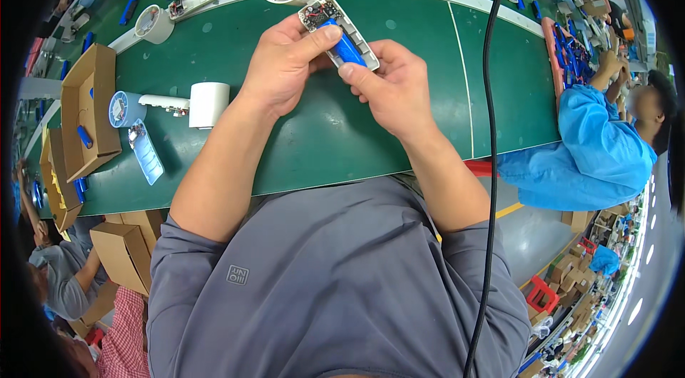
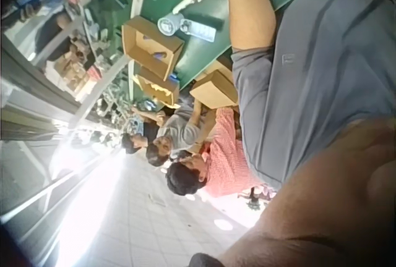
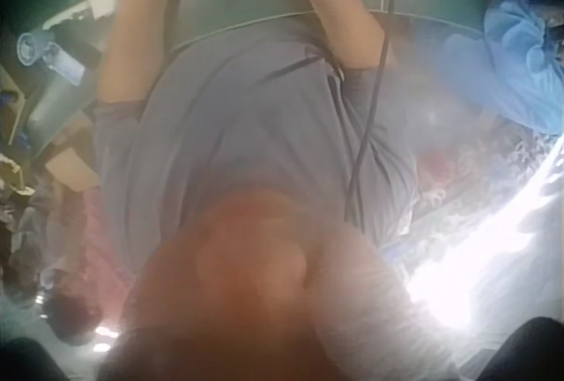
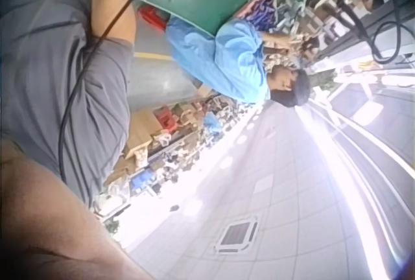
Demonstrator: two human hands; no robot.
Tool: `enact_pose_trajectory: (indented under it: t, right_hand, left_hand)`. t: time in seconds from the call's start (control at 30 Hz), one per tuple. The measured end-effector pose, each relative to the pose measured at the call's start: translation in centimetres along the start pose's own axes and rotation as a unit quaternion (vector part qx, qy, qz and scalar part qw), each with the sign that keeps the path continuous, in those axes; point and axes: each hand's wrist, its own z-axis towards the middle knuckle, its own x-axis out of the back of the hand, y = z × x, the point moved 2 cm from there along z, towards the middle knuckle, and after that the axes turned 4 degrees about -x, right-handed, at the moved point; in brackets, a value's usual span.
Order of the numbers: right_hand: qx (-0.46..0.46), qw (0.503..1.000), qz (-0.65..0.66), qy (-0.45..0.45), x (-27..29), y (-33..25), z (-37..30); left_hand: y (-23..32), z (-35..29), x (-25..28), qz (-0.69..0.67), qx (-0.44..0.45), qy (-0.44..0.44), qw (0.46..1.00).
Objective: Assembling the internal components and housing of portable electronic fans.
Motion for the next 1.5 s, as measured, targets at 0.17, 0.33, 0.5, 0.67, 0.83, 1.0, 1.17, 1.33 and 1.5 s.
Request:
enact_pose_trajectory:
  t: [0.17,0.33,0.5,0.67,0.83,1.0,1.17,1.33,1.5]
  right_hand:
    - [0.013,0.996,-0.074,0.046,-0.6,0.6,-0.6]
    - [0.001,0.997,-0.064,0.038,-1.0,1.4,1.0]
    - [-0.085,0.983,0.136,0.085,1.2,0.0,4.5]
    - [-0.092,0.982,-0.013,0.163,8.0,-2.1,14.3]
    - [0.002,0.98,-0.126,0.153,5.9,-4.4,15.4]
    - [0.041,0.904,-0.302,-0.299,-9.7,-4.6,7.1]
    - [0.166,0.768,-0.459,-0.413,-16.0,-3.8,4.0]
    - [0.1,0.866,-0.401,-0.281,-13.1,-5.0,5.5]
    - [-0.027,0.958,-0.188,-0.215,-4.2,-5.5,9.2]
  left_hand:
    - [-0.6,-0.4,-0.3,-0.053,0.007,0.042,0.998]
    - [-1.7,0.4,-0.1,-0.018,0.004,0.087,0.996]
    - [-2.0,0.3,-0.7,0.0,0.054,0.099,0.994]
    - [-3.4,-0.3,-1.2,0.167,0.014,0.005,0.986]
    - [-2.1,-1.2,-2.4,0.434,-0.123,-0.143,0.881]
    - [-2.9,-2.8,-3.6,0.515,-0.161,-0.252,0.803]
    - [-1.3,-4.9,-3.4,0.523,-0.085,-0.321,0.785]
    - [0.8,-5.5,-4.4,0.559,-0.092,-0.334,0.754]
    - [8.7,-7.5,-2.0,0.466,-0.442,0.007,0.766]
